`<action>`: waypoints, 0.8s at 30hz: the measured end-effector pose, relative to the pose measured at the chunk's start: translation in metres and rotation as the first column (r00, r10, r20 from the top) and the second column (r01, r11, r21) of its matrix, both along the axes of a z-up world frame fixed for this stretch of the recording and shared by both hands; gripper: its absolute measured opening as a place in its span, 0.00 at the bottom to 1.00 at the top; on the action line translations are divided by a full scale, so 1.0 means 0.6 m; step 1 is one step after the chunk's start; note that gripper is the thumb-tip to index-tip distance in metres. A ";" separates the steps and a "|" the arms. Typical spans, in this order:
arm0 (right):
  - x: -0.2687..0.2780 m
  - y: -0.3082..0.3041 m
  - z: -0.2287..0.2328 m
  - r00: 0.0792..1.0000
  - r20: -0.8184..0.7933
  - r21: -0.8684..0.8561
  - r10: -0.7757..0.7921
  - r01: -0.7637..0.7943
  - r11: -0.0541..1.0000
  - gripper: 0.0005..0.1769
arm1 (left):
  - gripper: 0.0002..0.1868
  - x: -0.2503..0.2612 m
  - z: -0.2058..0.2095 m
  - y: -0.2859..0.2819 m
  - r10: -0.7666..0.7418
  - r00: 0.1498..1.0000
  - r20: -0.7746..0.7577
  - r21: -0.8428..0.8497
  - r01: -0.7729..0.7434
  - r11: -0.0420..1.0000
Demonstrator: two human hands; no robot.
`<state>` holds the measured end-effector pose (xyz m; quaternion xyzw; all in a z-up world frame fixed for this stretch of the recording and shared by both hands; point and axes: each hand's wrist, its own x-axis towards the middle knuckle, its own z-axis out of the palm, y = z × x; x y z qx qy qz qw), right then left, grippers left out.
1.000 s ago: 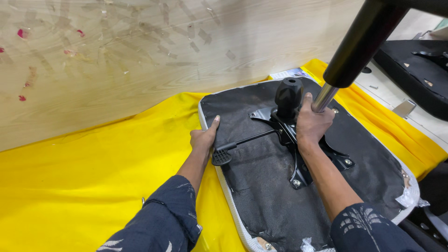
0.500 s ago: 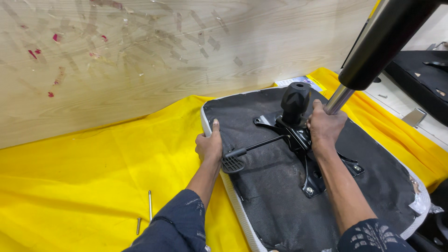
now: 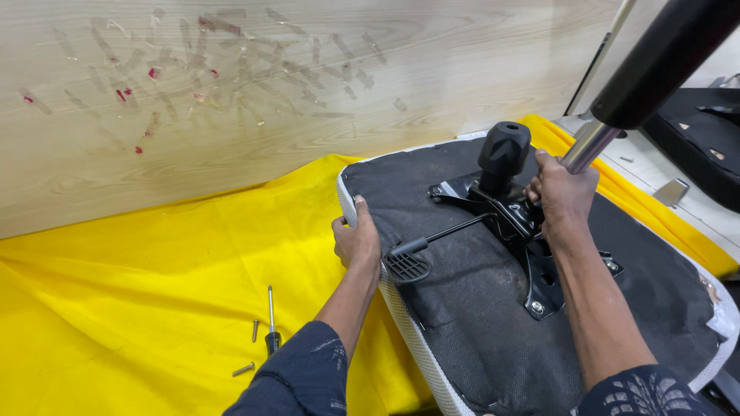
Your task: The person uses a screwdriver to tighten screws on the underside of an office chair base, securing the metal mounting plate to the seat cushion. The person then flips the chair upright and continues to tighten additional screws on the base.
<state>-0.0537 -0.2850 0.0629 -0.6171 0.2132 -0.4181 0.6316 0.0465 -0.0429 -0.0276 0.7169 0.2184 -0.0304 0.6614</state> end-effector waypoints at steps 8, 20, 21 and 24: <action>-0.065 0.000 0.059 0.993 -0.113 -0.099 0.030 -0.041 0.994 0.18 | 0.47 -0.101 0.027 -0.011 0.101 0.989 -0.107 -0.261 -0.126 0.957; -0.031 -0.088 0.014 0.895 -0.119 -0.073 0.431 -0.441 0.895 0.21 | 0.41 -0.243 0.033 -0.068 0.458 0.886 -0.070 -0.275 -0.459 0.845; -0.026 -0.098 0.012 0.883 -0.117 -0.062 0.453 -0.462 0.885 0.21 | 0.41 -0.255 0.036 -0.080 0.469 0.879 -0.080 -0.289 -0.471 0.833; -0.011 -0.124 0.009 0.828 -0.139 -0.059 0.543 -0.554 0.830 0.22 | 0.43 -0.298 0.039 -0.120 0.524 0.839 -0.146 -0.336 -0.540 0.771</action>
